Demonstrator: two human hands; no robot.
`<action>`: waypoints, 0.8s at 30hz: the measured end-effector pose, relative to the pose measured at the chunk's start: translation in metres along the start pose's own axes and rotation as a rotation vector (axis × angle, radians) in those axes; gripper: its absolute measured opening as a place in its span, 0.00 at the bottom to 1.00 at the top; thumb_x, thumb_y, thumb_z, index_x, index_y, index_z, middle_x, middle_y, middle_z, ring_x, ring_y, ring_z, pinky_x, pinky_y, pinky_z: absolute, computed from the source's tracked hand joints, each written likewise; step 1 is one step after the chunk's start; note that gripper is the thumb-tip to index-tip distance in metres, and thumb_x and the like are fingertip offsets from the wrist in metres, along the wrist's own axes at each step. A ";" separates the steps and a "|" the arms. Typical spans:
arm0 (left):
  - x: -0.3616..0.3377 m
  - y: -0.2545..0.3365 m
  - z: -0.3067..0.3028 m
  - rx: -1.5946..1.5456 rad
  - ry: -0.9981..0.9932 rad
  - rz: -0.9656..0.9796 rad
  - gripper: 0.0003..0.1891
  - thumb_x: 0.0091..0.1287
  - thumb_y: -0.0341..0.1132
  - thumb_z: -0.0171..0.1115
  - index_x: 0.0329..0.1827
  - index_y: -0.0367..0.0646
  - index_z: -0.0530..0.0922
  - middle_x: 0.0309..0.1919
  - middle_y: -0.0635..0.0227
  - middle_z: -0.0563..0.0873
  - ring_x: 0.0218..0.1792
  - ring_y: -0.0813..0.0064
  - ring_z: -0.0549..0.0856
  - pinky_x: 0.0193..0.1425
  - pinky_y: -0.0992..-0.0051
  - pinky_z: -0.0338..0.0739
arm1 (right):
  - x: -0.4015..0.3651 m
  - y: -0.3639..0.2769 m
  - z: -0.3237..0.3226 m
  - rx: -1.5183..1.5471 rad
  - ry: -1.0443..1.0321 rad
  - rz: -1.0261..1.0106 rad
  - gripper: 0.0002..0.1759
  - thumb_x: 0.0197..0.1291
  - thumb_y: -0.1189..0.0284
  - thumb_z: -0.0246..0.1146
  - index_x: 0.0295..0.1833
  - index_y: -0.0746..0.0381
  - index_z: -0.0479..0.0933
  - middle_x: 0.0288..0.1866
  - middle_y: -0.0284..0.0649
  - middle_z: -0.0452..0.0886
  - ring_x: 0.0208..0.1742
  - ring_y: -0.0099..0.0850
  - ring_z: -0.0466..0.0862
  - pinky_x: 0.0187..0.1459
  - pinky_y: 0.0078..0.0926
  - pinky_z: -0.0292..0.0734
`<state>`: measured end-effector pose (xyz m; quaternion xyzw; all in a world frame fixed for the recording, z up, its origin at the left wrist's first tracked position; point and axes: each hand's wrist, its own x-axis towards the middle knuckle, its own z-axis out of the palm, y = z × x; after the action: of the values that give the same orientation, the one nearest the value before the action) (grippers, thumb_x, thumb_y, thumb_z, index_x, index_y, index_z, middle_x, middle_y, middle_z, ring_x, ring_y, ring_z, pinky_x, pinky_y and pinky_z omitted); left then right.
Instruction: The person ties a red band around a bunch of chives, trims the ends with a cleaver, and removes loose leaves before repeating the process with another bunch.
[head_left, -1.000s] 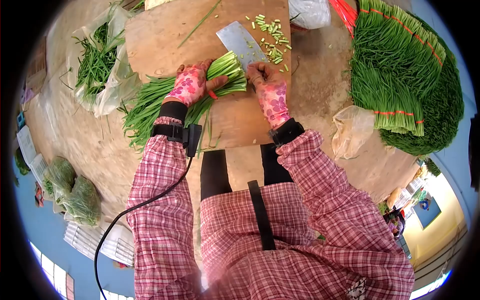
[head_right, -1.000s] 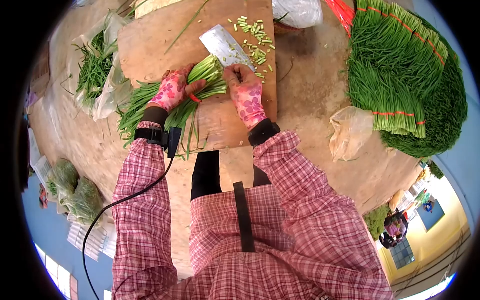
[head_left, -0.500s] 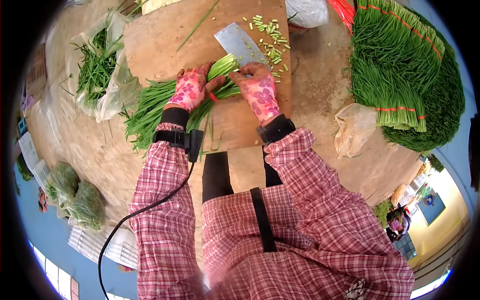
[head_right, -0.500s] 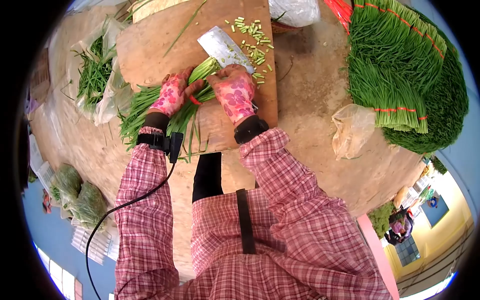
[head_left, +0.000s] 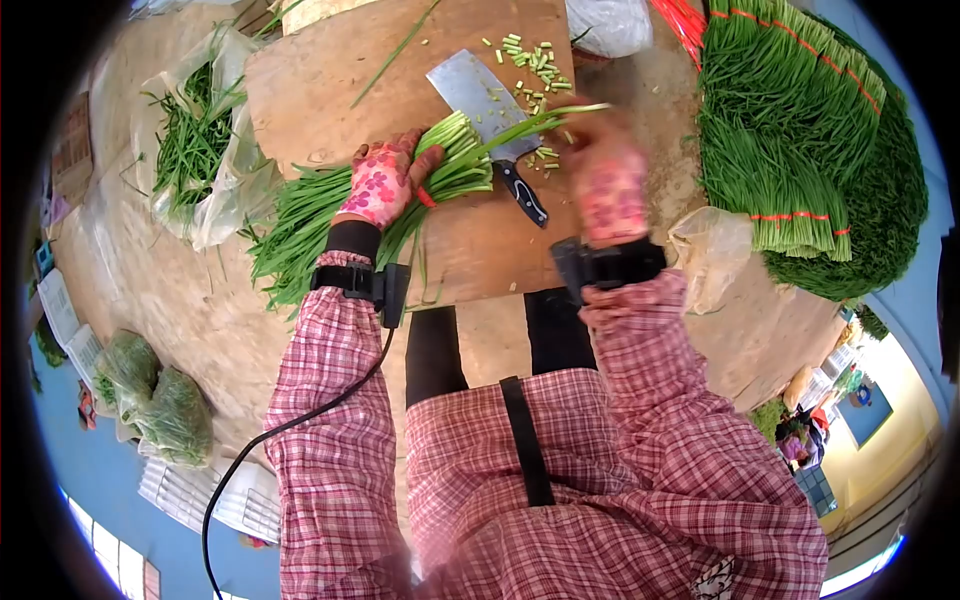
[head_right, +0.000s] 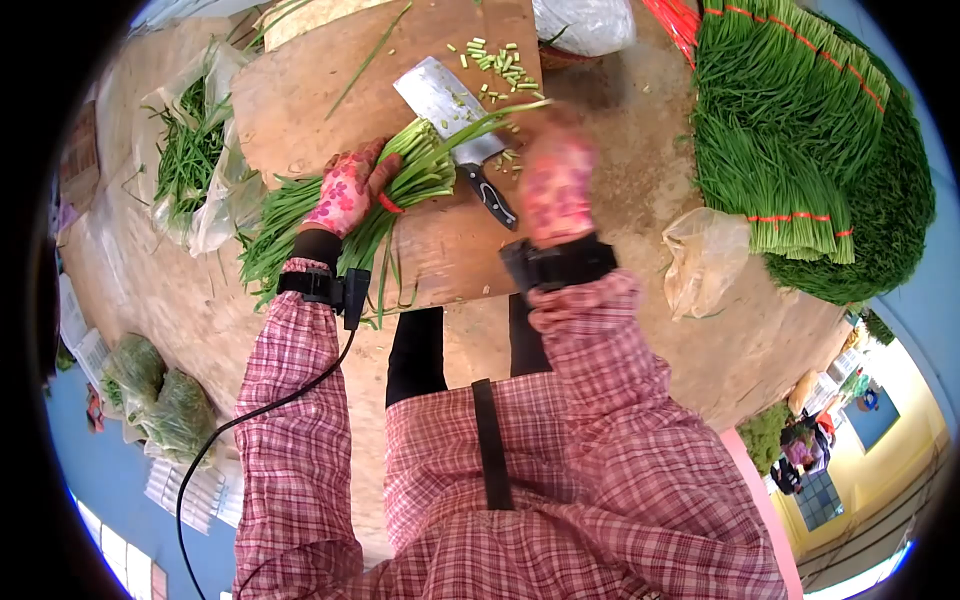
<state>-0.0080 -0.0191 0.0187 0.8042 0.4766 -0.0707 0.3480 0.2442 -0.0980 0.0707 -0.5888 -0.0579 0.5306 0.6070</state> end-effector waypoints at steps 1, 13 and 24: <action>0.000 -0.002 0.003 0.009 0.007 0.000 0.30 0.73 0.60 0.48 0.68 0.50 0.74 0.53 0.49 0.84 0.59 0.48 0.78 0.69 0.54 0.62 | 0.001 -0.019 -0.006 0.091 -0.064 -0.124 0.13 0.58 0.79 0.58 0.49 0.71 0.78 0.44 0.48 0.84 0.47 0.40 0.84 0.54 0.40 0.81; -0.011 0.034 -0.026 -0.126 0.361 0.141 0.26 0.73 0.53 0.56 0.62 0.42 0.78 0.55 0.49 0.83 0.60 0.49 0.79 0.69 0.60 0.67 | -0.010 -0.089 -0.071 0.026 -0.266 0.201 0.17 0.60 0.72 0.60 0.52 0.70 0.78 0.45 0.47 0.84 0.43 0.37 0.84 0.48 0.32 0.81; -0.067 0.130 -0.019 -1.083 -0.165 0.096 0.23 0.70 0.33 0.64 0.66 0.36 0.73 0.47 0.68 0.85 0.51 0.76 0.80 0.58 0.75 0.74 | -0.053 -0.045 -0.002 -0.465 -0.233 0.199 0.07 0.53 0.74 0.69 0.35 0.67 0.82 0.24 0.30 0.78 0.27 0.18 0.77 0.29 0.17 0.69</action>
<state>0.0577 -0.0946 0.1272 0.5230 0.3785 0.1376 0.7512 0.2492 -0.1256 0.1343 -0.6500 -0.1896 0.6242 0.3898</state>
